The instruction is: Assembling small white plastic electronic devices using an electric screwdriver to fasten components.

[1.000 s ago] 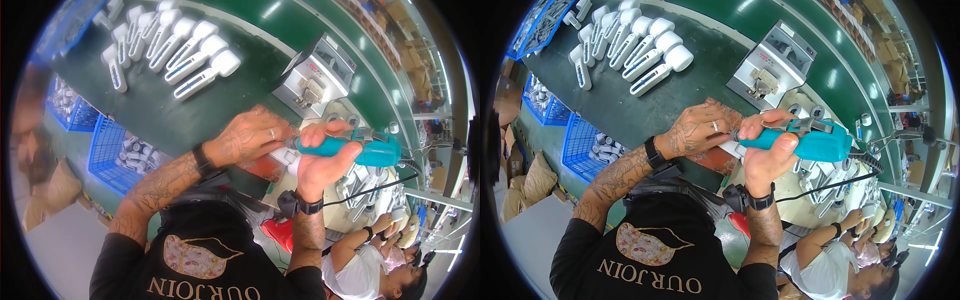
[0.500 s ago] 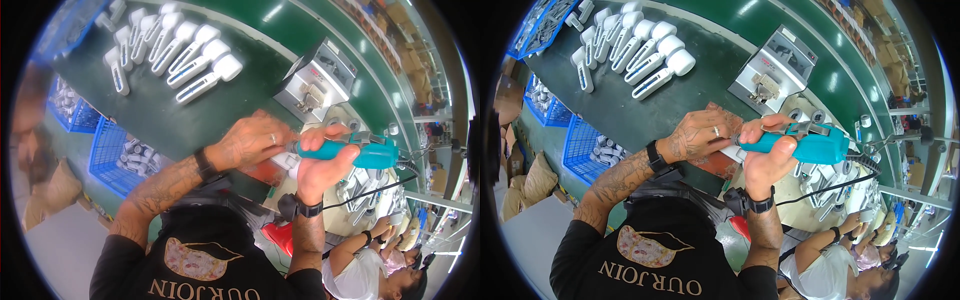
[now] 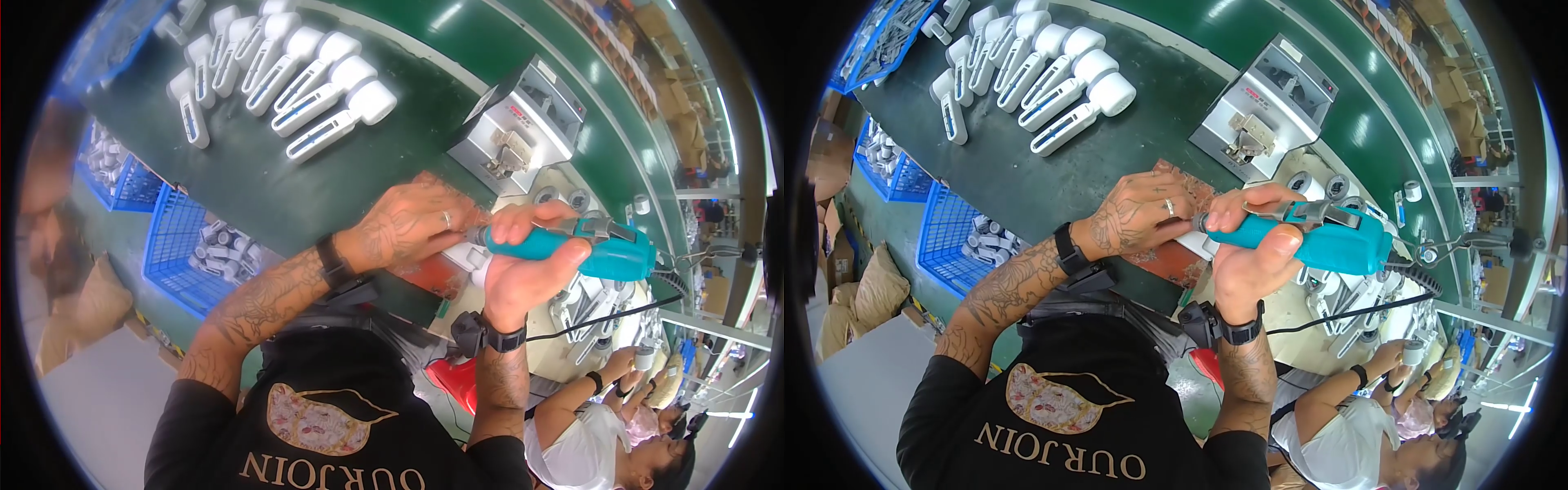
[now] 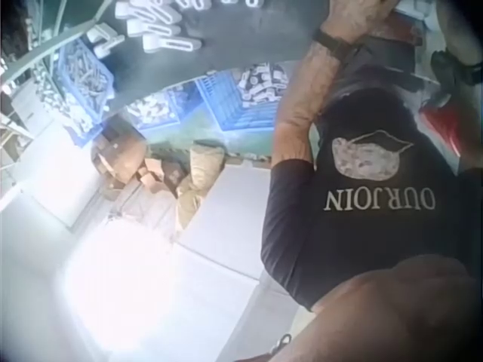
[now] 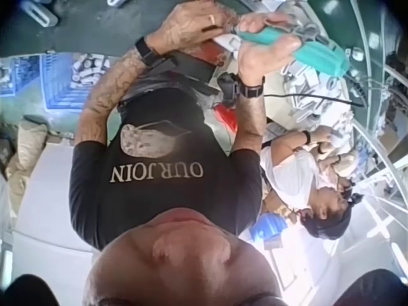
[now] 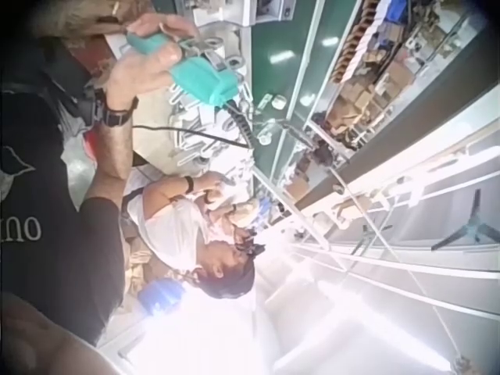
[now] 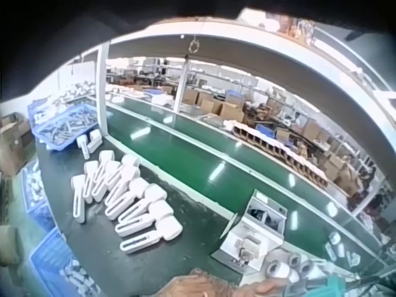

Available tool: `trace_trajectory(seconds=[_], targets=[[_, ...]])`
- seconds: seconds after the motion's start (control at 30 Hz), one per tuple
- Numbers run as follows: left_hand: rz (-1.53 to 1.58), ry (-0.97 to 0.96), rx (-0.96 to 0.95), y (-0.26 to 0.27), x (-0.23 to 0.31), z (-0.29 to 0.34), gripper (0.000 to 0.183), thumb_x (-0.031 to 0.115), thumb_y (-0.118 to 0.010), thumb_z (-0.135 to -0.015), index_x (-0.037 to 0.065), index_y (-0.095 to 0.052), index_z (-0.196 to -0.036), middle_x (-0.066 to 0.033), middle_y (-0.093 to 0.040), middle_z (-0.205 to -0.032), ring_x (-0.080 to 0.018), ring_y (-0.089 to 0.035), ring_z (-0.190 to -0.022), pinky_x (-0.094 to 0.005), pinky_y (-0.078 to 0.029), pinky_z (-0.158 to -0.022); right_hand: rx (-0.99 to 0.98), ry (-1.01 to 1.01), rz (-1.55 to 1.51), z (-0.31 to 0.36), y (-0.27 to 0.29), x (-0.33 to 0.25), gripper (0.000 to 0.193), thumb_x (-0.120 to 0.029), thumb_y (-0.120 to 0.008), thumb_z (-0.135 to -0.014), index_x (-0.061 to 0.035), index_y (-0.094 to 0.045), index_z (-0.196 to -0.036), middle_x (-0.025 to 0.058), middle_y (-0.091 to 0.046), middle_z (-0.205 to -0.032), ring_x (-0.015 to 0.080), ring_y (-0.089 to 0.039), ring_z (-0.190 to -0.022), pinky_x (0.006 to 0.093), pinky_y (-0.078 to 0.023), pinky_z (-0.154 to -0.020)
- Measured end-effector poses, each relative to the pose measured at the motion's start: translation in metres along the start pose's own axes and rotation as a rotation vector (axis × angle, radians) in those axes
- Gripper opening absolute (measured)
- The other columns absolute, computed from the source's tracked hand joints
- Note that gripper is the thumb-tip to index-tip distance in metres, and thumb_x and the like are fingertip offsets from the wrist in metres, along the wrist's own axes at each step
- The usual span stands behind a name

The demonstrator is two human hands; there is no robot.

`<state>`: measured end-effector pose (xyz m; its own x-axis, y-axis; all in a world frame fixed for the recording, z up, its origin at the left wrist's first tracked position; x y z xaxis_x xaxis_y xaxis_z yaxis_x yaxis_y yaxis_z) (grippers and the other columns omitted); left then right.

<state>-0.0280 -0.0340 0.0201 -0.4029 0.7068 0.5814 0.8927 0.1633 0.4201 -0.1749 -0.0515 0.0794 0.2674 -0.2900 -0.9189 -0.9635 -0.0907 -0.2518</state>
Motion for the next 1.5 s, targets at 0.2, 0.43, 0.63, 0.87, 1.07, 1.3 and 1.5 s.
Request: trace_trajectory(seconds=[0.2,0.43,0.63,0.87,1.07,1.3,1.5], targets=[[-0.003,0.006,-0.012,0.0,0.0,0.0,0.021,0.012,-0.082,-0.078,0.01,-0.063,-0.087,-0.0027,-0.069,-0.09,-0.0269,-0.068,-0.087,-0.0402,-0.056,-0.074,-0.012,0.01,0.016,0.0,-0.002,-0.001,0.072,-0.075,-0.052,-0.096,-0.004,-0.056,-0.108,0.0073,-0.051,-0.07,0.0217,-0.05,-0.065,0.0376,-0.042,-0.064],[-0.013,-0.001,0.013,0.0,0.003,-0.003,0.024,0.017,-0.085,-0.076,0.009,-0.066,-0.088,-0.0051,-0.07,-0.093,-0.0288,-0.069,-0.088,-0.0416,-0.056,-0.075,-0.048,0.063,0.063,0.002,-0.006,-0.003,0.073,-0.072,-0.056,-0.096,-0.0011,-0.055,-0.109,0.0093,-0.053,-0.069,0.0229,-0.053,-0.062,0.037,-0.045,-0.06],[0.009,0.044,-0.048,0.001,0.002,-0.002,0.026,0.023,-0.087,-0.079,0.011,-0.069,-0.093,-0.0052,-0.069,-0.095,-0.0297,-0.068,-0.09,-0.0417,-0.055,-0.079,0.003,0.094,0.123,0.01,0.007,-0.025,0.076,-0.074,-0.059,-0.093,0.0003,-0.055,-0.108,0.0089,-0.053,-0.067,0.023,-0.054,-0.061,0.0356,-0.044,-0.057],[0.072,0.085,-0.151,-0.009,-0.003,-0.003,0.023,0.023,-0.084,-0.084,0.013,-0.071,-0.1,-0.0033,-0.071,-0.098,-0.0273,-0.066,-0.097,-0.0414,-0.052,-0.088,0.038,0.07,0.234,0.028,0.033,-0.03,0.075,-0.071,-0.062,-0.093,0.0023,-0.055,-0.108,0.0077,-0.052,-0.066,0.0221,-0.055,-0.058,0.0346,-0.046,-0.056],[0.084,0.095,-0.16,-0.01,-0.002,-0.002,0.02,0.022,-0.082,-0.086,0.013,-0.072,-0.101,-0.0029,-0.072,-0.099,-0.0267,-0.066,-0.099,-0.0423,-0.051,-0.091,0.039,0.067,0.212,0.032,0.037,-0.022,0.074,-0.069,-0.062,-0.095,0.0035,-0.054,-0.107,0.0078,-0.052,-0.066,0.0218,-0.055,-0.058,0.0351,-0.047,-0.056],[-0.013,0.027,-0.269,-0.011,0.005,-0.004,0.018,0.02,-0.076,-0.091,0.015,-0.074,-0.108,-0.0005,-0.069,-0.104,-0.0253,-0.06,-0.098,-0.0402,-0.048,-0.092,0.008,0.064,0.202,0.035,0.038,-0.011,0.067,-0.063,-0.063,-0.097,0.002,-0.052,-0.103,0.0088,-0.053,-0.068,0.0209,-0.054,-0.058,0.035,-0.047,-0.055],[-0.187,-0.052,-0.387,-0.015,0.006,-0.006,0.023,0.018,-0.07,-0.092,0.012,-0.07,-0.114,-0.0029,-0.064,-0.117,-0.026,-0.056,-0.109,-0.0417,-0.047,-0.091,-0.03,0.087,0.077,0.034,0.035,-0.004,0.055,-0.054,-0.066,-0.098,-0.001,-0.049,-0.098,0.0092,-0.052,-0.068,0.021,-0.052,-0.057,0.0365,-0.047,-0.054]])
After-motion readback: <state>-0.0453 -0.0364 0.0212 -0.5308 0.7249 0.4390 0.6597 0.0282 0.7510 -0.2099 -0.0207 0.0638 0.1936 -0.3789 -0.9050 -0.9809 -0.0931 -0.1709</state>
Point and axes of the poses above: each hand's wrist, its own z-axis away from the middle knuckle, its own y-axis out of the back of the hand, x = y × z, the point moved 5 cm from there along -z, towards the middle knuckle
